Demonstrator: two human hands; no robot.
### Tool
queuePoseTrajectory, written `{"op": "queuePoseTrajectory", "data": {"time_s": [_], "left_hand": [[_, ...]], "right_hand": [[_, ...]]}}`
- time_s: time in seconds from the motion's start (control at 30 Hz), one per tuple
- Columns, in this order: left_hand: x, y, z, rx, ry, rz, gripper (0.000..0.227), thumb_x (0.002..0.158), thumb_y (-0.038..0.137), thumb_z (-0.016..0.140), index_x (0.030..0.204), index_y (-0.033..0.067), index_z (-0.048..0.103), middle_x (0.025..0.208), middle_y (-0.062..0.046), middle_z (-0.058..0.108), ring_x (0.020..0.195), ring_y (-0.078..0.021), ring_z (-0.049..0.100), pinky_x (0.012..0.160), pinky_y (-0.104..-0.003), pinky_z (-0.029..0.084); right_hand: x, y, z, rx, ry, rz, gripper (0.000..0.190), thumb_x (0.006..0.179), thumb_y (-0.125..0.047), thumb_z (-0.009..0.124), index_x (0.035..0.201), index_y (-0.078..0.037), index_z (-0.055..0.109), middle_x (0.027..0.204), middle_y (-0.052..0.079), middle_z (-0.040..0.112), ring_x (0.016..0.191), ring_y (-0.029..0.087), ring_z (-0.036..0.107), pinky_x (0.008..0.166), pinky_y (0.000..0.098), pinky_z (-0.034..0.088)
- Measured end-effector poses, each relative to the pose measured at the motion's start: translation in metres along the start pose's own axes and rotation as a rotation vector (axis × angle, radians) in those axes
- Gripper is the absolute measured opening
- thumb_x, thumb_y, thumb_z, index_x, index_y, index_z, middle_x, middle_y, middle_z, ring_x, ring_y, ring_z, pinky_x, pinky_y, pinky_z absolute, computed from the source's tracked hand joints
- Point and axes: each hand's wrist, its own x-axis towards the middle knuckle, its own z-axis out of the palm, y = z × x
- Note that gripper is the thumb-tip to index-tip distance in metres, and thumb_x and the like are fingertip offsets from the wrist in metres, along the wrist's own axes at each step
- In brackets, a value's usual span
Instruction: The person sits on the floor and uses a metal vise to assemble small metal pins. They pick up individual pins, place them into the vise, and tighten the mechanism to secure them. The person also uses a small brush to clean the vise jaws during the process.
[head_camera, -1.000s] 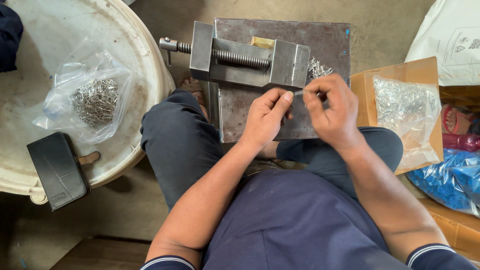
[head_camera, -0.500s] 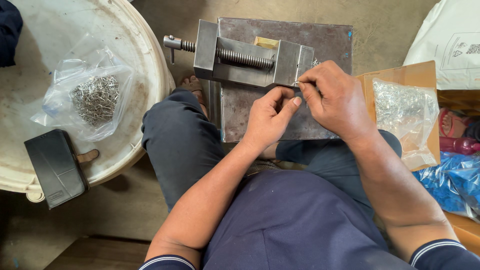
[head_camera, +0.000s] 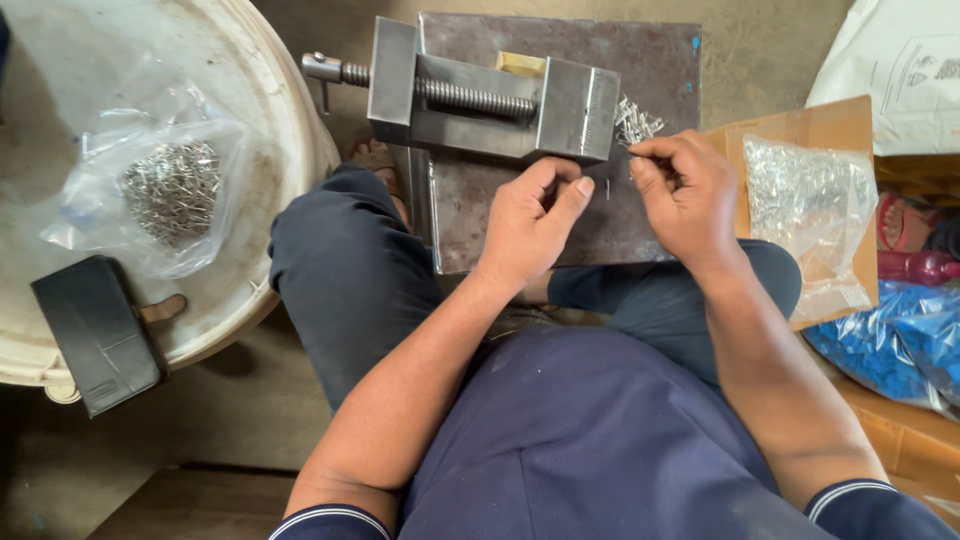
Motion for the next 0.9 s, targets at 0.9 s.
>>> {"op": "queuePoseTrajectory", "data": {"time_s": [0.9], "left_hand": [[0.001, 0.018, 0.001, 0.352, -0.166, 0.141, 0.017, 0.101, 0.023, 0.061, 0.107, 0.0113, 0.071, 0.083, -0.009, 0.073, 0.078, -0.0288, 0.072, 0.068, -0.038, 0.055]], "right_hand": [[-0.029, 0.002, 0.026, 0.709, -0.023, 0.367, 0.014, 0.105, -0.009, 0.069, 0.113, 0.0, 0.062, 0.091, 0.001, 0.066, 0.074, 0.002, 0.06, 0.065, 0.0183, 0.049]]}}
